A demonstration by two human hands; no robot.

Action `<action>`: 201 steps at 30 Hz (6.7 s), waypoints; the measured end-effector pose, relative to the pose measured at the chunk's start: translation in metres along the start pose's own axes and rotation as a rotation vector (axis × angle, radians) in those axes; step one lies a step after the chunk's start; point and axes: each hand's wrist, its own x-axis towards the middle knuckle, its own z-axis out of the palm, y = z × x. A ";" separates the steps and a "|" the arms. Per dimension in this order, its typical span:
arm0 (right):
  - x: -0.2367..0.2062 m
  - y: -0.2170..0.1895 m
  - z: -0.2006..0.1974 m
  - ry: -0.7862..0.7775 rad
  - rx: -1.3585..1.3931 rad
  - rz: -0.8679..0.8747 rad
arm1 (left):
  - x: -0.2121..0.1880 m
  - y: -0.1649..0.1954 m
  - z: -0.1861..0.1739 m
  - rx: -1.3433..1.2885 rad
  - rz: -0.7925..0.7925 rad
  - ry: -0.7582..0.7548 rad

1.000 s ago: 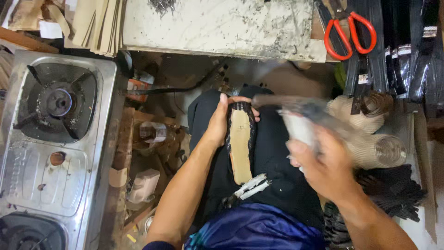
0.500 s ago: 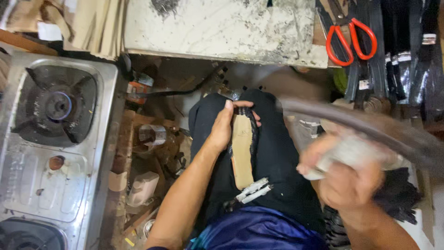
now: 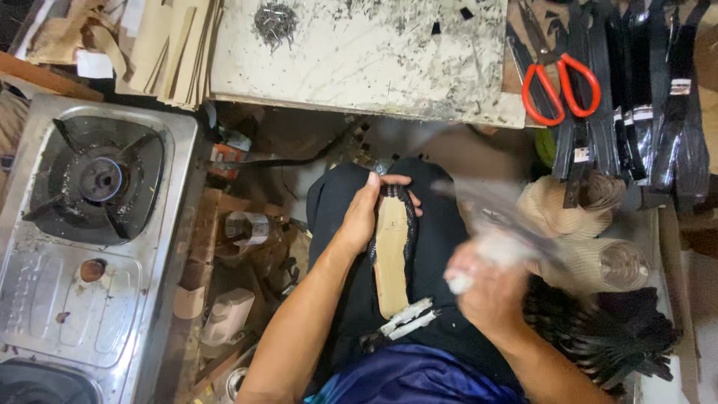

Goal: The person sits on the floor holding a shoe with a woven black upper on a sole. They hammer along the edge where the upper meets the sole, press and smooth the upper by hand, then use red-handled shears to trim excess material from the shoe edge and set the shears on the workbench.

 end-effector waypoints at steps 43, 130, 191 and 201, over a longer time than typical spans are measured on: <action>0.115 0.018 -0.060 0.123 -0.925 -0.618 | -0.077 0.031 0.053 0.516 0.109 0.159; -0.049 0.012 -0.039 -0.194 -0.845 -0.194 | -0.061 -0.001 0.083 0.432 0.004 -0.165; -0.080 -0.014 -0.042 -0.125 -0.496 0.125 | -0.093 0.002 0.140 0.958 0.235 0.074; -0.073 -0.028 -0.049 -0.143 -0.757 -0.015 | -0.090 0.000 0.138 0.970 0.192 0.072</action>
